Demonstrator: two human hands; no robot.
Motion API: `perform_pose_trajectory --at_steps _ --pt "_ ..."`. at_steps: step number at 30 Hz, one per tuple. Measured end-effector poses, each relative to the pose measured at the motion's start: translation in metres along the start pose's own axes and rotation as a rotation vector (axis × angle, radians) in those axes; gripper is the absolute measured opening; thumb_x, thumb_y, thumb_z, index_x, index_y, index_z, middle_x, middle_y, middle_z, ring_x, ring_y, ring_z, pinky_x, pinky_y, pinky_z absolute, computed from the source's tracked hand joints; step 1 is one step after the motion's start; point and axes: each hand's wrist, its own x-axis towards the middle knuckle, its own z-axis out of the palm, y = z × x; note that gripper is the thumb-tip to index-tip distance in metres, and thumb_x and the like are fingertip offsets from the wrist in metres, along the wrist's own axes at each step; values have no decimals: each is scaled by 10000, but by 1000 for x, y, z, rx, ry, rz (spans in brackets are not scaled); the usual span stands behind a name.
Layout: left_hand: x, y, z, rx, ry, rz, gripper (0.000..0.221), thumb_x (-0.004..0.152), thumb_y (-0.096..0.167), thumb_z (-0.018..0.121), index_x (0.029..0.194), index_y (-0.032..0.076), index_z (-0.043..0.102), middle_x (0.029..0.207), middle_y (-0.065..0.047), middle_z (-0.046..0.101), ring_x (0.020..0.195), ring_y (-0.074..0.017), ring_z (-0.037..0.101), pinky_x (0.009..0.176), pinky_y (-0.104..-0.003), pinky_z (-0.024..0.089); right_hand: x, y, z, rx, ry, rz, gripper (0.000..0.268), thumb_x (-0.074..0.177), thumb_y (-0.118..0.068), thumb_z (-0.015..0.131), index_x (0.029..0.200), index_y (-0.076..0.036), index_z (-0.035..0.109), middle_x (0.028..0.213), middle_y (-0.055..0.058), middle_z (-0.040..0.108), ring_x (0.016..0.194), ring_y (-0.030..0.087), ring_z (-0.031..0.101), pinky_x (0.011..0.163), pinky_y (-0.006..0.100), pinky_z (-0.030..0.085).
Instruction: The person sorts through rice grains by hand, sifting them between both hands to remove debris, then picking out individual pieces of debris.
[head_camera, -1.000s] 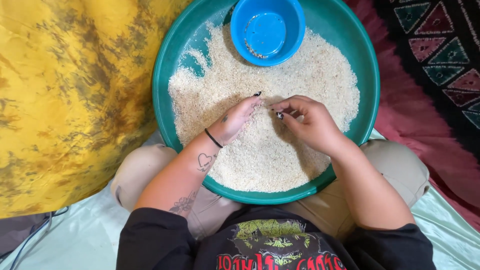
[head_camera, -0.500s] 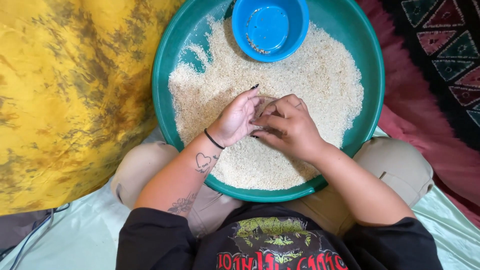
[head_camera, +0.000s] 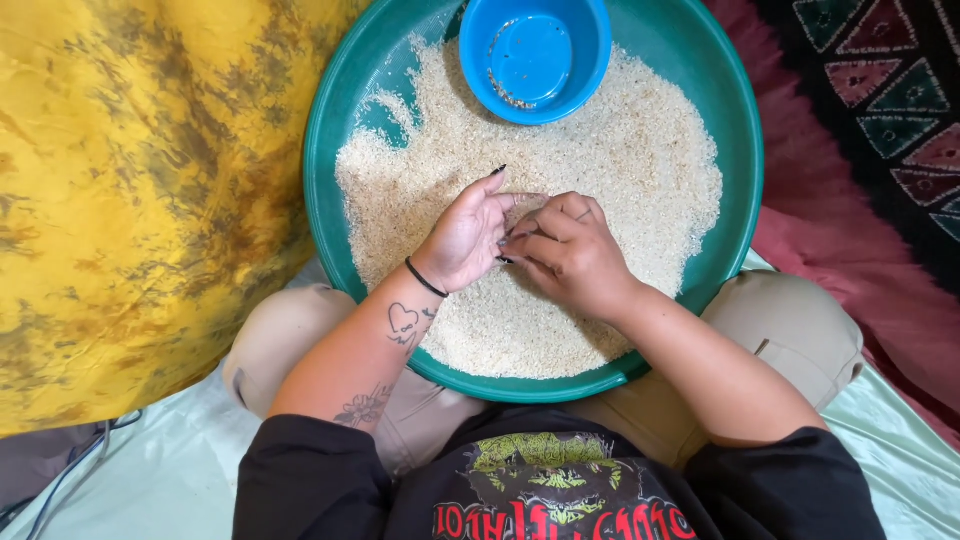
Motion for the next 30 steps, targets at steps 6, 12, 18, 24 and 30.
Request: perform_pose_trajectory --at_steps 6,12,18,24,30 --pt "-17 10 19 248 43 124 740 1024 582 386 1463 -8 471 1443 -317 508 1394 -463 421 1177 -525 306 15 -19 -21 237 -86 182 69 910 -159 775 851 -123 774 956 36 703 950 217 546 893 399 422" --pt "-45 43 46 1003 191 225 657 1069 530 315 1416 15 528 1374 -254 568 1361 -401 494 1143 -519 357 -2 6 -28 457 -120 380 86 897 -99 780 847 -37 749 862 119 730 876 293 641 851 444 487" --pt "-42 58 19 1824 519 247 559 1082 476 327 1171 63 693 1043 -125 675 1077 -332 644 888 -502 512 -8 33 -25 925 48 913 80 984 -57 708 920 -20 679 811 85 724 736 163 720 718 266 587" --pt "-43 60 -8 1925 598 108 496 1039 467 441 1122 47 692 1052 -158 662 1060 -368 652 810 -538 552 -16 76 -12 1401 320 1282 141 1021 -130 655 1132 -50 687 875 43 742 775 124 756 733 272 672" --pt "-46 41 -18 1783 641 284 288 939 268 578 827 28 692 861 -161 697 731 -358 629 702 -449 529 79 60 -30 1561 498 1137 539 961 -344 475 1296 74 529 1263 260 625 1227 341 658 1092 383 539"
